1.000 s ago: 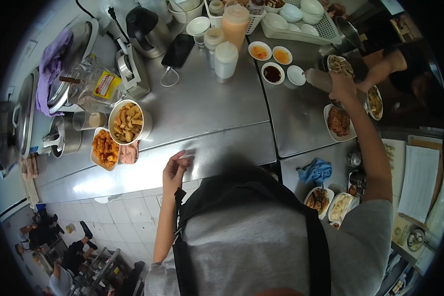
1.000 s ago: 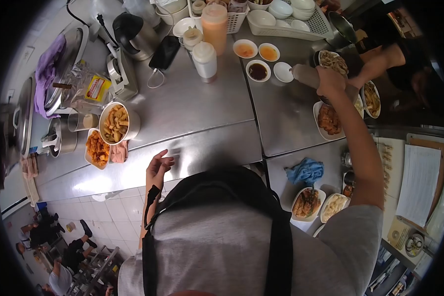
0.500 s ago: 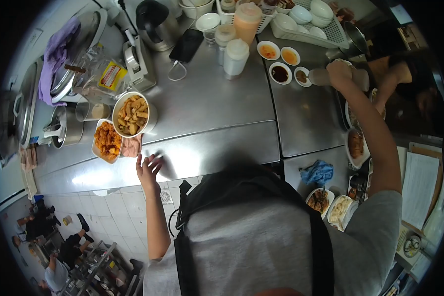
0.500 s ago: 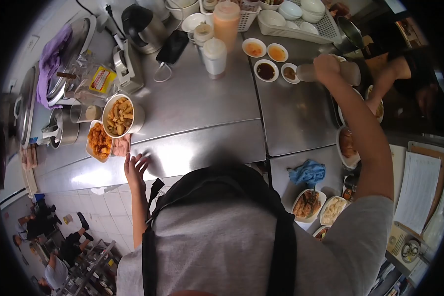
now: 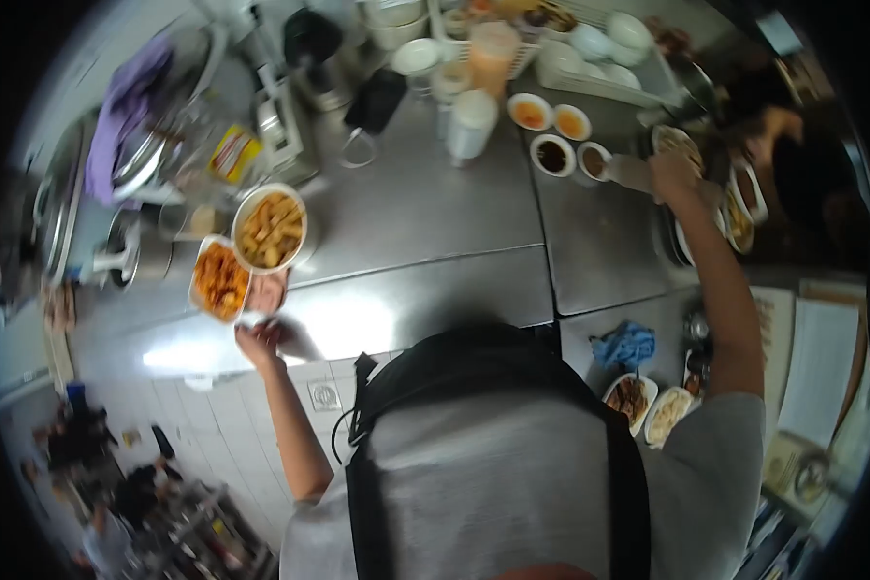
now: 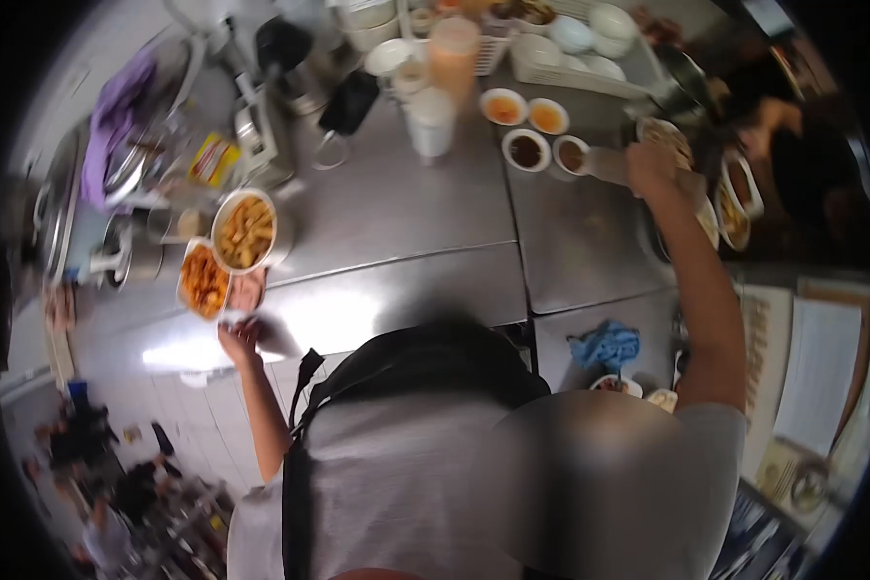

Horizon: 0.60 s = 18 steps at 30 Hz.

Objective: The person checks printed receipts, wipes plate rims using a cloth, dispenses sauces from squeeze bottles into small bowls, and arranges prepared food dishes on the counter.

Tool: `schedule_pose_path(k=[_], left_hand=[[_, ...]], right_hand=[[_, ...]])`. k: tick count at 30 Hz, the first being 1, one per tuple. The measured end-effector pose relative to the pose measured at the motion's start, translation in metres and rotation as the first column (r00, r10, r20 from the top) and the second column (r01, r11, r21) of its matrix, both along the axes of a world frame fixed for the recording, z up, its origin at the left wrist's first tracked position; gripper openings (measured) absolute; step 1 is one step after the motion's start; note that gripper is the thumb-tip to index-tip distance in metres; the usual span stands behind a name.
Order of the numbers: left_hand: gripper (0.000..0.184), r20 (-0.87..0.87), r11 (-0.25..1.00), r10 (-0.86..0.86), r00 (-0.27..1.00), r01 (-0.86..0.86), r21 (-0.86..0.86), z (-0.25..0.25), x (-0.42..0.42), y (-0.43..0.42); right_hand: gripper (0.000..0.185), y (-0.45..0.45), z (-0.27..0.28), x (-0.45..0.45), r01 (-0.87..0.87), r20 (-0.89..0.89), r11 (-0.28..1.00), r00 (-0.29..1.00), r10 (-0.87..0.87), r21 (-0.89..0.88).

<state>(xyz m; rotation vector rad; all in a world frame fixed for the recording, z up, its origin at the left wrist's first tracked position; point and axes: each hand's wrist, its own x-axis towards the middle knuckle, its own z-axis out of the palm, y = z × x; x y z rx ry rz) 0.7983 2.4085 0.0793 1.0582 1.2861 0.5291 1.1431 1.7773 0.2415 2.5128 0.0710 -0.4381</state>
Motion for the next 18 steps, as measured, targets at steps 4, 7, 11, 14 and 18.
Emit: schedule_pose_path(k=[4, 7, 11, 14, 18], left_hand=[[0.044, -0.073, 0.993, -0.061, 0.995, 0.068, 0.098, -0.001, -0.006, 0.001], [0.048, -0.083, 0.974, -0.185, 0.979, 0.194, 0.118, -0.009, 0.000, -0.006], [0.052, -0.187, 0.886, -0.286, 0.940, 0.333, 0.322, -0.005, 0.011, -0.028], [0.046, -0.187, 0.986, -0.077, 0.979, 0.103, 0.134, 0.011, 0.020, -0.024], [0.050, -0.087, 0.943, 0.009, 0.996, 0.020, 0.332, -0.008, 0.002, 0.008]], right_hand=[[0.047, -0.010, -0.005, -0.026, 0.036, 0.012, 0.978, 0.999, -0.039, 0.205], [0.060, -0.014, -0.014, -0.051, 0.053, 0.106, 0.941, 0.990, -0.093, 0.334], [0.080, -0.021, -0.032, -0.071, 0.201, 0.111, 0.765, 0.936, -0.335, 0.612], [0.078, -0.028, -0.041, -0.070, 0.083, 0.134, 0.480, 0.907, -0.399, 0.873], [0.071, 0.020, 0.032, -0.020, -0.178, 0.113, -0.085, 0.859, -0.499, 0.980]])
